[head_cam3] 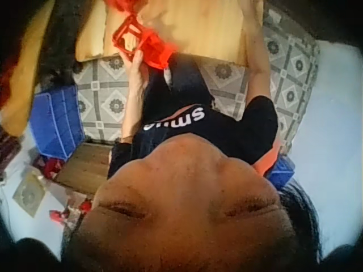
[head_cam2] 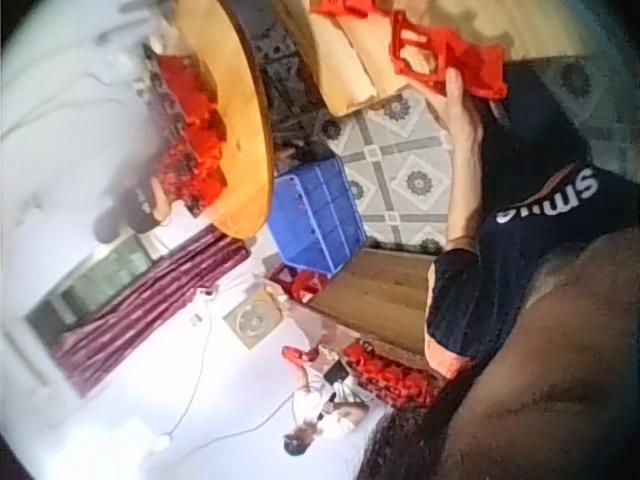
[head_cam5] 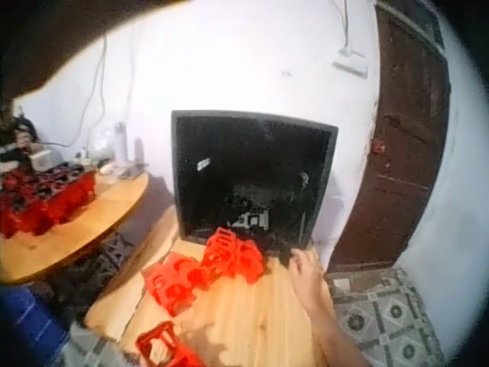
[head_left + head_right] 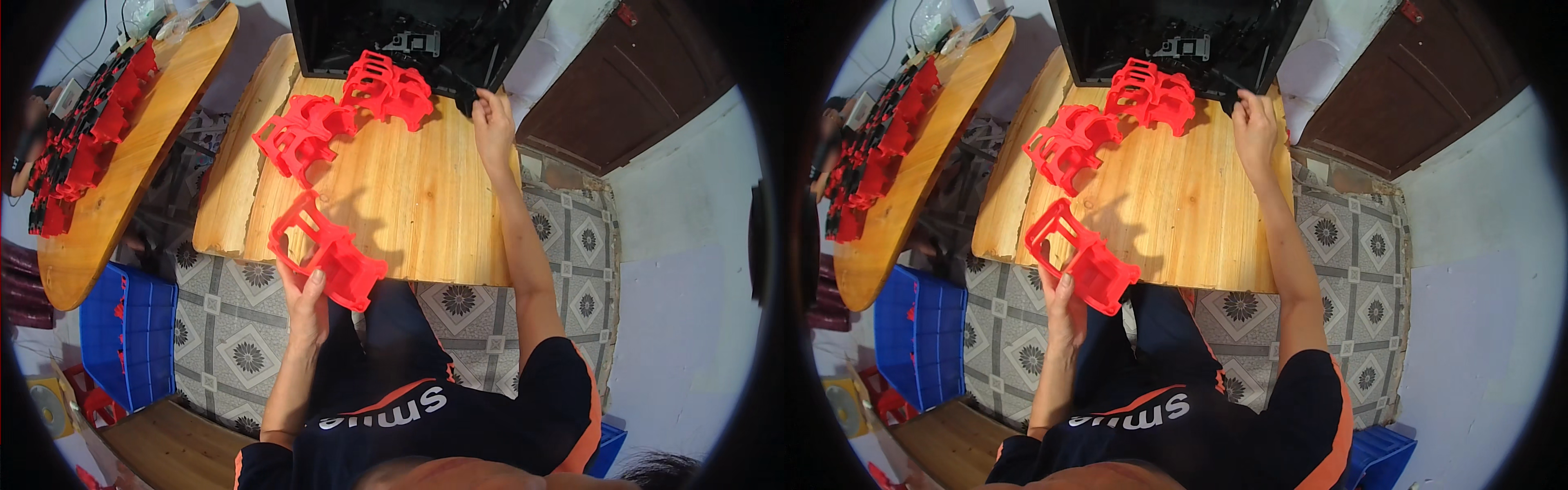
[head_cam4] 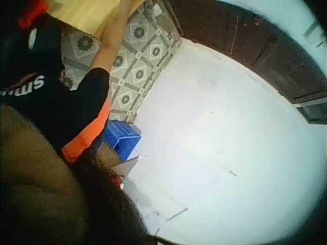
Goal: The recorder is assembling red plastic toy car frames by inserting black interior components.
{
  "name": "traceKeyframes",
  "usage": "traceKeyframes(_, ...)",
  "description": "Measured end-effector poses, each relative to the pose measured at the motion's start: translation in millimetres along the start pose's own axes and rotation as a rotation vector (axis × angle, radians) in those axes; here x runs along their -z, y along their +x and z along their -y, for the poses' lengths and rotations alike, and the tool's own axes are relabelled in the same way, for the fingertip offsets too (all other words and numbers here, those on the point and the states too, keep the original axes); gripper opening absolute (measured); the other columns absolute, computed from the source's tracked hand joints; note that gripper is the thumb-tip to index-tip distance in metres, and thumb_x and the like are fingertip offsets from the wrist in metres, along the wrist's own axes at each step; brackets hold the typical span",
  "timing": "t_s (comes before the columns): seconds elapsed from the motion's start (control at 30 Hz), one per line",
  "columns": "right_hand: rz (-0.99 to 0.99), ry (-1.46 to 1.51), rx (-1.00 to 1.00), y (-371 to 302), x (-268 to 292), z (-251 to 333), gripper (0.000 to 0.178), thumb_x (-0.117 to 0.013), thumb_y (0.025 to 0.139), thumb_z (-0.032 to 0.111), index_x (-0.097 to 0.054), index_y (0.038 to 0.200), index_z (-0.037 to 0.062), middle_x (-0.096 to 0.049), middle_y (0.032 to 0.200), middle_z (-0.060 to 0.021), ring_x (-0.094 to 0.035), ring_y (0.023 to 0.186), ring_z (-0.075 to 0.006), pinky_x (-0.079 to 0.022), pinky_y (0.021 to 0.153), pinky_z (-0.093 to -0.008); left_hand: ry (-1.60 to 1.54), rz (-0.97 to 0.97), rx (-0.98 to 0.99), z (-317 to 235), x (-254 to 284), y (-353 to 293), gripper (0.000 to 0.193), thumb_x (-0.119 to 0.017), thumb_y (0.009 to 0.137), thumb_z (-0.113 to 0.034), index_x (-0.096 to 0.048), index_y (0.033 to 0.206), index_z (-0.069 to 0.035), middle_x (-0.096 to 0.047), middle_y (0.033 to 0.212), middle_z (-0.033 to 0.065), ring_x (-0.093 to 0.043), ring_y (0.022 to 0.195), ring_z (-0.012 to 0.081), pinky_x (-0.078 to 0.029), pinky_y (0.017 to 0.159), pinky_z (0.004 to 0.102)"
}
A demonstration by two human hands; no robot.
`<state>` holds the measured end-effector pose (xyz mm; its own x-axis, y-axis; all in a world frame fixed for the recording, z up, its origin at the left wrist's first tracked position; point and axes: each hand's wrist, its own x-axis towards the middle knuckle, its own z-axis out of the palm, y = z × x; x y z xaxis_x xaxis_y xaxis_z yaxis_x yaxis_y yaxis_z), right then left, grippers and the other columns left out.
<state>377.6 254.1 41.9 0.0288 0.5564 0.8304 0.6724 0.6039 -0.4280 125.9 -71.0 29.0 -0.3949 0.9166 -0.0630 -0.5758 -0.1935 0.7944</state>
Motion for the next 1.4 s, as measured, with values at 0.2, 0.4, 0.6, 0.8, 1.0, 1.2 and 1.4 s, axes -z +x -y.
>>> traceKeyframes(0.2,0.016,0.275,-0.451,44.6,-2.6,-9.7,0.033,-0.070,0.086,0.021,-0.065,0.114,0.0045,-0.060,0.096,-0.0074,-0.060,0.077,-0.0183,-0.048,0.068,-0.0305,-0.028,-0.017,-0.011,-4.7,14.6,-33.9,0.097,-0.074,0.083,-0.019,-0.009,0.155,-0.017,-0.034,0.148,0.0223,-0.037,0.137,0.0330,-0.028,0.114,0.0478)
traceKeyframes(0.4,0.245,-0.478,-0.162,4.8,18.0,-38.3,0.045,-0.074,0.078,0.035,-0.065,0.115,0.0098,-0.061,0.118,-0.0132,-0.060,0.102,-0.0340,-0.047,0.089,-0.0408,0.008,-0.084,-0.018,-11.4,19.5,-46.2,0.097,-0.074,0.084,-0.023,-0.009,0.155,-0.017,-0.032,0.149,0.0238,-0.038,0.136,0.0342,-0.029,0.114,0.0477)
traceKeyframes(0.6,0.577,-0.356,0.081,-70.7,62.2,29.2,0.036,-0.072,0.081,0.032,-0.068,0.111,0.0115,-0.066,0.100,-0.0114,-0.064,0.095,-0.0321,-0.050,0.081,-0.0447,0.032,-0.097,0.018,-9.7,26.5,-48.7,0.095,-0.071,0.086,-0.021,-0.006,0.156,-0.018,-0.032,0.149,0.0227,-0.037,0.137,0.0340,-0.029,0.114,0.0481)
traceKeyframes(0.8,0.597,-0.091,-0.078,-52.2,88.4,58.5,0.028,-0.067,0.086,0.018,-0.067,0.112,0.0077,-0.065,0.107,-0.0085,-0.061,0.101,-0.0329,-0.048,0.087,-0.0385,0.008,0.007,0.072,-14.2,23.8,-47.1,0.087,-0.066,0.088,-0.032,-0.014,0.155,-0.017,-0.025,0.155,0.0096,-0.035,0.139,0.0298,-0.031,0.114,0.0489)
traceKeyframes(1.0,0.949,0.101,0.303,-56.1,63.2,55.8,0.036,-0.068,0.082,0.009,-0.067,0.118,0.0098,-0.061,0.114,-0.0109,-0.057,0.106,-0.0312,-0.046,0.092,-0.0365,-0.201,-0.072,0.130,-5.3,29.8,-38.6,0.082,-0.064,0.091,-0.028,-0.013,0.155,-0.022,-0.035,0.148,0.0137,-0.040,0.135,0.0316,-0.037,0.111,0.0504)
traceKeyframes(1.2,1.023,0.050,0.171,-70.5,78.5,66.3,0.027,-0.068,0.084,0.011,-0.068,0.111,0.0076,-0.061,0.094,-0.0109,-0.061,0.084,-0.0301,-0.051,0.077,-0.0345,-0.233,-0.060,0.123,-8.2,34.4,-28.8,0.077,-0.067,0.090,-0.022,-0.021,0.151,-0.018,-0.039,0.146,0.0126,-0.042,0.134,0.0296,-0.037,0.110,0.0517)
traceKeyframes(1.4,0.962,0.351,-0.287,-89.9,98.9,136.2,0.025,-0.073,0.084,0.016,-0.065,0.100,-0.0020,-0.056,0.073,-0.0078,-0.054,0.057,-0.0126,-0.047,0.052,-0.0271,-0.298,0.028,0.028,-4.2,39.9,-26.0,0.087,-0.075,0.085,-0.014,-0.020,0.151,-0.018,-0.044,0.138,0.0110,-0.043,0.132,0.0276,-0.038,0.110,0.0490)
